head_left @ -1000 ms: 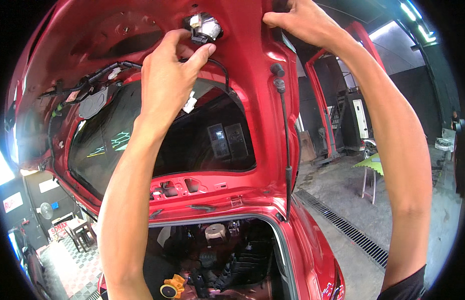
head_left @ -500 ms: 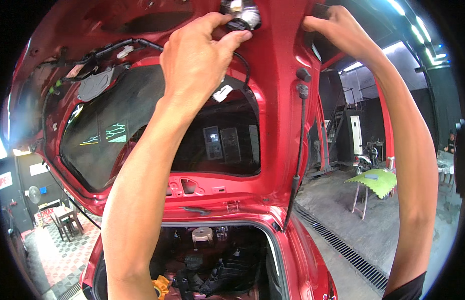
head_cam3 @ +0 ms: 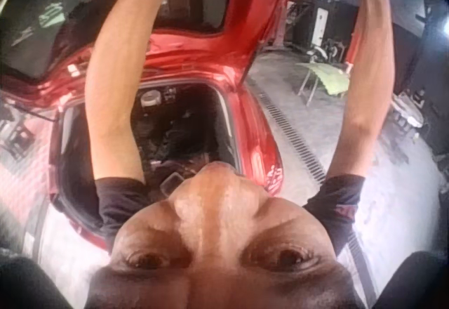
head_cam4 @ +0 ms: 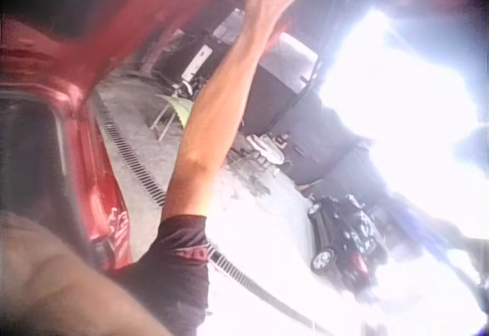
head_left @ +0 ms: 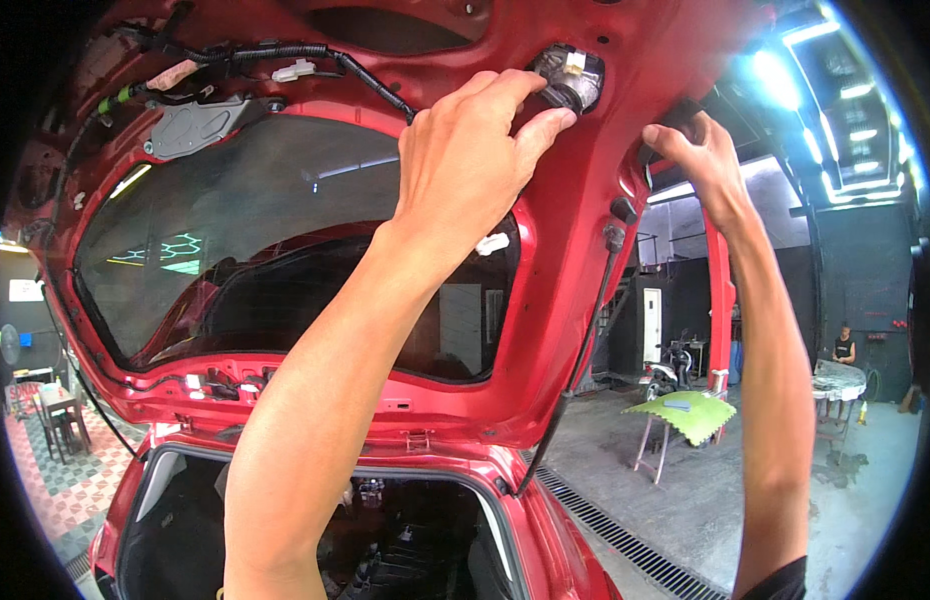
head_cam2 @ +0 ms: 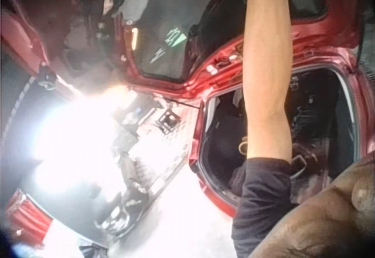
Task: The person installs a black rubber weatherstrip along the upper edge of a red car's open trunk lid. They align and press the strip into place, then connect a small white electrical connector and tuck the wire into the trunk lid's interior.
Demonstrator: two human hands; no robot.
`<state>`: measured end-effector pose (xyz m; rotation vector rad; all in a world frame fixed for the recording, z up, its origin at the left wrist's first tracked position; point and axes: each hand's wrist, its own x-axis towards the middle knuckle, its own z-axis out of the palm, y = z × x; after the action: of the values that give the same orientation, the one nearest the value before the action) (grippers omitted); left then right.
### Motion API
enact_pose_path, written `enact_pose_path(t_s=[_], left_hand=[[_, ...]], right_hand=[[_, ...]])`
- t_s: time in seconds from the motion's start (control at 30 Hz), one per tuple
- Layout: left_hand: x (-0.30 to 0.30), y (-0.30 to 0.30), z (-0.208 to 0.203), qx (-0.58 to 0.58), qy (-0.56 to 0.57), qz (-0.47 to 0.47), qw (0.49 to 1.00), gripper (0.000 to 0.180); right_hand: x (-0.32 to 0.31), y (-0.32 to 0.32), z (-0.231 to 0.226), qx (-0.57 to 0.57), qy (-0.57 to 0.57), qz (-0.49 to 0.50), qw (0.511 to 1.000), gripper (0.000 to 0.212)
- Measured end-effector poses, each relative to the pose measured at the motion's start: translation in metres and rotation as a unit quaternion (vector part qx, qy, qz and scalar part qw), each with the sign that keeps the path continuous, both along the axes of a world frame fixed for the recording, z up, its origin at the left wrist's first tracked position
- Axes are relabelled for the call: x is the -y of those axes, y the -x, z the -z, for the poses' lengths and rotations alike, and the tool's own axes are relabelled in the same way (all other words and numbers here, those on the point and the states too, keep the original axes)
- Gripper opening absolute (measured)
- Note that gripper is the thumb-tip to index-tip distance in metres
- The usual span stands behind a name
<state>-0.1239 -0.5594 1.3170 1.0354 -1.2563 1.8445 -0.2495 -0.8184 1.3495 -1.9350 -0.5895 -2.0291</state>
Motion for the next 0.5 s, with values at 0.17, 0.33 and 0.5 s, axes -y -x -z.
enact_pose_path(t_s=[0.17, 0.33, 0.5], left_hand=[[0.0, 0.005, -0.003, 0.01, -0.017, 0.004, 1.0, 0.045], [0.008, 0.012, -0.007, 0.017, -0.007, -0.014, 1.0, 0.047], [0.013, 0.017, -0.006, 0.036, 0.023, -0.079, 0.996, 0.039]], right_hand=[[-0.044, -0.026, 0.019, 0.123, -0.07, -0.043, 0.989, 0.107], [-0.065, -0.03, 0.017, 0.144, -0.131, -0.025, 0.981, 0.113], [-0.064, -0.03, 0.017, 0.134, -0.183, 0.012, 0.974, 0.119]])
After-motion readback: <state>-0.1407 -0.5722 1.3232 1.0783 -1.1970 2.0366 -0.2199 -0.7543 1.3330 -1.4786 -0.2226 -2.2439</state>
